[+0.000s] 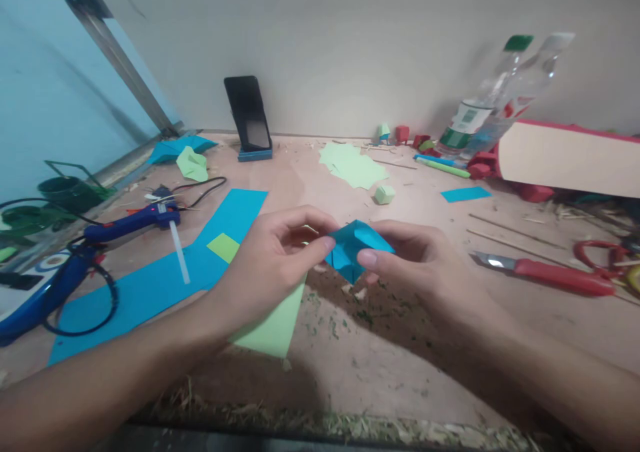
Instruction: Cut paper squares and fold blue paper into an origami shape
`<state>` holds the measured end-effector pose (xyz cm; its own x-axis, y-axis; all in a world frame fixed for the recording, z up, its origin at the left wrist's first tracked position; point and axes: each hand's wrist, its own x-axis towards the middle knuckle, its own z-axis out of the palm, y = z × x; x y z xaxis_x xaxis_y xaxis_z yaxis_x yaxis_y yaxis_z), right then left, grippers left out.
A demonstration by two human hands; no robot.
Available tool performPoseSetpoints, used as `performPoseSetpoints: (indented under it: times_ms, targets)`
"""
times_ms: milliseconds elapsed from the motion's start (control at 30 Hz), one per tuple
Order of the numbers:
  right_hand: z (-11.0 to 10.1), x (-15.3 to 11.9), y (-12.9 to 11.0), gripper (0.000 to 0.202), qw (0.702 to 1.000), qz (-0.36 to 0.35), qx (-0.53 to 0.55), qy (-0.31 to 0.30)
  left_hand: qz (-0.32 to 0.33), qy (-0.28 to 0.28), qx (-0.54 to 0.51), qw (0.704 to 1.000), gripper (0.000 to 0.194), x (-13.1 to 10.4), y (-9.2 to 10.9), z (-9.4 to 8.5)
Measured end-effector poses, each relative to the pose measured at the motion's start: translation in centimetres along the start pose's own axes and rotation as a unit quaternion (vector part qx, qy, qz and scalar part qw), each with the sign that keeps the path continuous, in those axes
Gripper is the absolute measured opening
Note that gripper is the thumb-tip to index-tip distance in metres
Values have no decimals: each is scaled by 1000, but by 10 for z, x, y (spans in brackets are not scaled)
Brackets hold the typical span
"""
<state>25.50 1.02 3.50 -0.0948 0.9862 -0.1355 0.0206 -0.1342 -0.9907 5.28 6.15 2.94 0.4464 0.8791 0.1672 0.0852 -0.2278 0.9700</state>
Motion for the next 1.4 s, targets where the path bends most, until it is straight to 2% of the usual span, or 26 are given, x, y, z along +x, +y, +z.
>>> performPoseSetpoints:
  times_ms: [67,167,233,367,500,767,933,1000,1100,1233,1300,1400]
  targets:
    - [-2,1,-1,36,1000,-14,16,-9,-2,-22,4,1000,8,2,1,-2]
    - [-4,3,-2,27,1000,-13,-25,-9,-17,-44,29,998,10,3,-1,-3]
    - [-4,5,-1,17,998,-7,-67,4,-26,-31,42,998,10,3,-3,-2]
    - [-4,8,5,22,995,-8,-86,40,-29,11,37,999,23,5,-6,-1]
    - [-5,8,8,18,996,-8,-59,66,-56,-23,-2,998,9,5,-5,-1]
    - [-5,9,12,15,996,11,67,52,-25,37,-38,998,5,4,-10,1]
    - [-6,9,14,7,997,-23,28,70,19,11,-46,999,9,0,-10,-1]
    - [-8,7,14,10,995,-66,8,71,26,7,-37,999,6,-2,-8,-1]
    - [-7,3,10,16,992,-117,17,49,34,42,-4,999,4,-5,-4,1]
    - [1,-5,2,38,995,-84,46,30,45,89,21,995,11,-10,0,7]
    - [5,-6,-2,25,995,-78,22,49,47,83,40,995,10,-12,-1,9]
    - [6,-9,-5,9,984,-139,-70,82,66,40,75,994,7,-15,-4,9]
